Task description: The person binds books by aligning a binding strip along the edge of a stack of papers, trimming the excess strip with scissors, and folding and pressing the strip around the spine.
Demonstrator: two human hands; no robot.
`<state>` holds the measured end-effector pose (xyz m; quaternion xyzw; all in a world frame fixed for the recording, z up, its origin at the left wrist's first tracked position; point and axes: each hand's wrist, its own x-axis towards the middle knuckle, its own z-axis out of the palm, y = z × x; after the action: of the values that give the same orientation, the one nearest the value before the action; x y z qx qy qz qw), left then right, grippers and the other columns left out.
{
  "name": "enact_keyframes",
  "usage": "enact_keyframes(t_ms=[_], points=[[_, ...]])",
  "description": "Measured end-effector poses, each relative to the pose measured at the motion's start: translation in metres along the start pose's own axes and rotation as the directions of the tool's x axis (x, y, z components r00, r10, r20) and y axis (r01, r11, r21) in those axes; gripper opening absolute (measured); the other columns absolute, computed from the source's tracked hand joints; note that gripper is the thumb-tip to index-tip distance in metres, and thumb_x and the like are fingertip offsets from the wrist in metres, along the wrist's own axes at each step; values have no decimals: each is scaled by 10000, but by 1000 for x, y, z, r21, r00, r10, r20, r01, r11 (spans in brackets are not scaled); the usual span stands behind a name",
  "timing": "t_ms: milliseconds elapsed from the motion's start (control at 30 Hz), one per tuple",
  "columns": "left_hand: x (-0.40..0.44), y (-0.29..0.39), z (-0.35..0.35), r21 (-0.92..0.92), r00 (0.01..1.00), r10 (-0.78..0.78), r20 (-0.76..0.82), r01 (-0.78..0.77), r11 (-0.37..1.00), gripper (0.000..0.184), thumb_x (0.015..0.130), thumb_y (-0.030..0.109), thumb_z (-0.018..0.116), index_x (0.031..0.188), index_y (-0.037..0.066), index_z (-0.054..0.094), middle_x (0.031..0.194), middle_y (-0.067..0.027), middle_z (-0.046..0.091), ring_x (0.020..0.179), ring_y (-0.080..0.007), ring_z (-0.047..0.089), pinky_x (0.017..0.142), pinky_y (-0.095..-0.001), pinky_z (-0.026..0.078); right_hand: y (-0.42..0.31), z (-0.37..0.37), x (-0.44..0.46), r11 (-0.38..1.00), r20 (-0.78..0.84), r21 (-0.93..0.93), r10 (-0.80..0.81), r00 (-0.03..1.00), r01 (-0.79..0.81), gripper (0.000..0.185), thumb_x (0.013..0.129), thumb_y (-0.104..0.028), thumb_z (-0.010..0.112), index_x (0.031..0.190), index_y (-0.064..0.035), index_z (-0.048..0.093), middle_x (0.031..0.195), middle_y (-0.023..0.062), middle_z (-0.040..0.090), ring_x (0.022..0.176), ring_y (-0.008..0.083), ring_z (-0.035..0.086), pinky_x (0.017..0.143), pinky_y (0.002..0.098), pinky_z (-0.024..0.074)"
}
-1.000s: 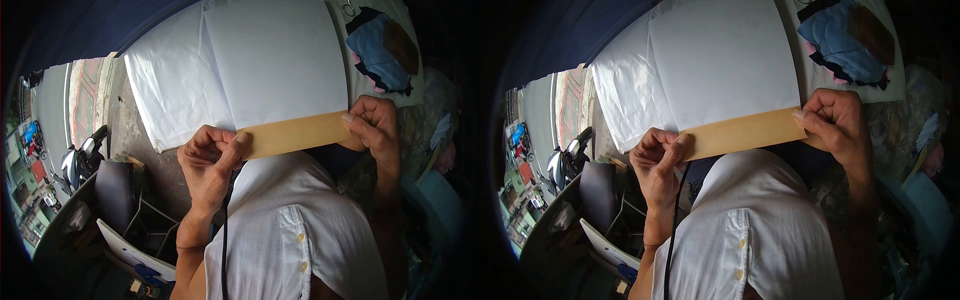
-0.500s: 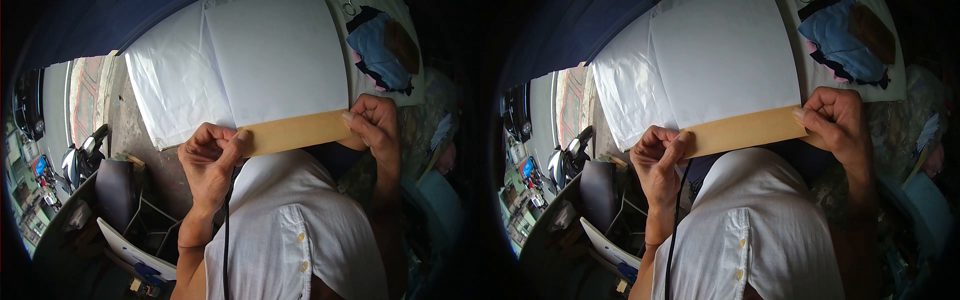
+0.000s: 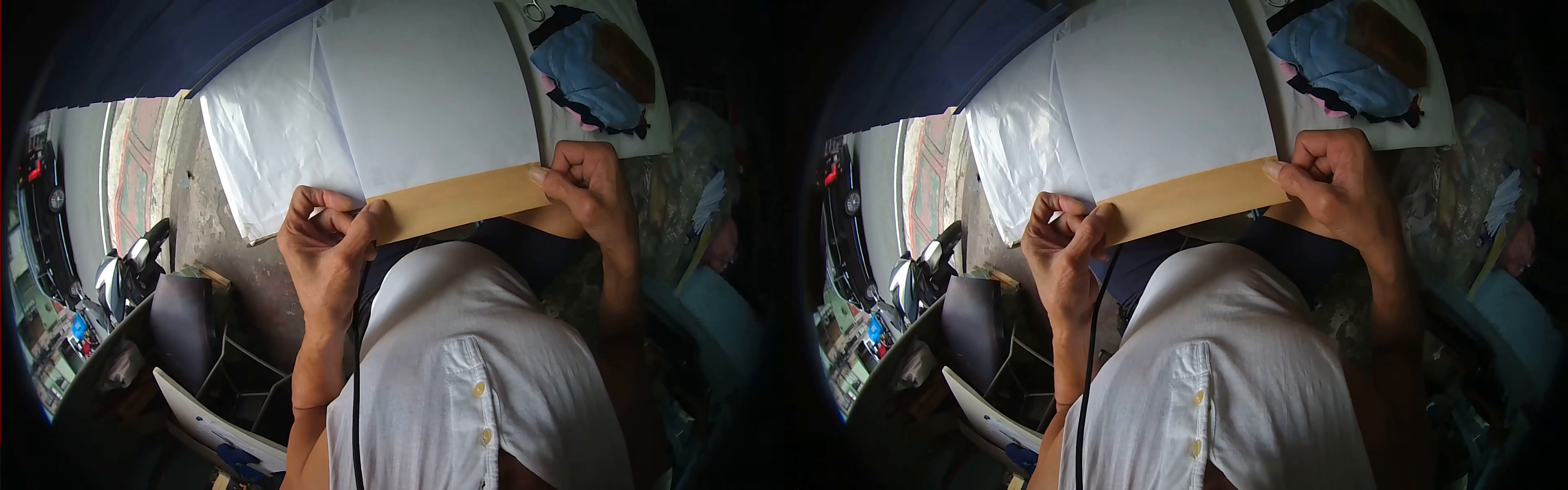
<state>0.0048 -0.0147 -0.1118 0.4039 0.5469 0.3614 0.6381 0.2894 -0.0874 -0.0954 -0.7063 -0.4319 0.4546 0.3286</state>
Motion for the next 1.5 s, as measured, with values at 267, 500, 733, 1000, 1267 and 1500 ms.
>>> enact_keyframes(t_ms=[267,500,733,1000,1267,1500], points=[[-14,11,-9,542,875,476,-83,-362,759,240,858,73,828,931,39,602,699,-6,616,571,-44,529,530,-203,408,-15,-1,-16,974,-212,-185,-169,963,131,193,884,-7,731,755,-29,589,550,-63,500,504,-10,379,463,212,250],[18,41,36,692,624,546,559,-714,107,566,688,234,906,1196,145,672,1261,-109,543,1190,-352,446,989,-450,427,-51,30,20,800,138,-422,-407,903,426,261,773,-163,831,722,-27,613,581,101,643,578,255,682,594,389,529],[44,50,24,684,669,389,633,-719,124,736,610,334,941,1274,211,647,1324,-107,497,1235,-355,420,1050,-526,372,-51,12,37,661,271,-600,-362,892,451,359,690,-229,868,632,-36,571,578,81,607,575,235,617,614,407,483],[50,57,-3,700,677,380,631,-707,98,708,642,320,930,1281,237,637,1302,-115,491,1241,-360,418,1035,-542,369,-39,-17,29,657,276,-556,-432,859,509,388,705,-215,862,627,-4,546,558,99,576,522,240,565,526,376,421],[61,50,53,504,499,351,793,-860,83,701,628,458,902,1230,203,649,1273,-173,515,1218,-379,434,1003,-517,375,-59,14,47,590,441,-532,-419,794,607,189,664,-140,794,731,-8,677,650,130,679,644,289,695,595,402,529],[65,62,18,516,524,257,812,-850,104,729,584,329,916,1250,231,636,1307,-148,497,1225,-372,429,1021,-548,379,-45,-5,45,703,463,-457,-335,821,545,308,682,-177,820,646,-2,569,552,99,559,516,229,554,511,363,416]])
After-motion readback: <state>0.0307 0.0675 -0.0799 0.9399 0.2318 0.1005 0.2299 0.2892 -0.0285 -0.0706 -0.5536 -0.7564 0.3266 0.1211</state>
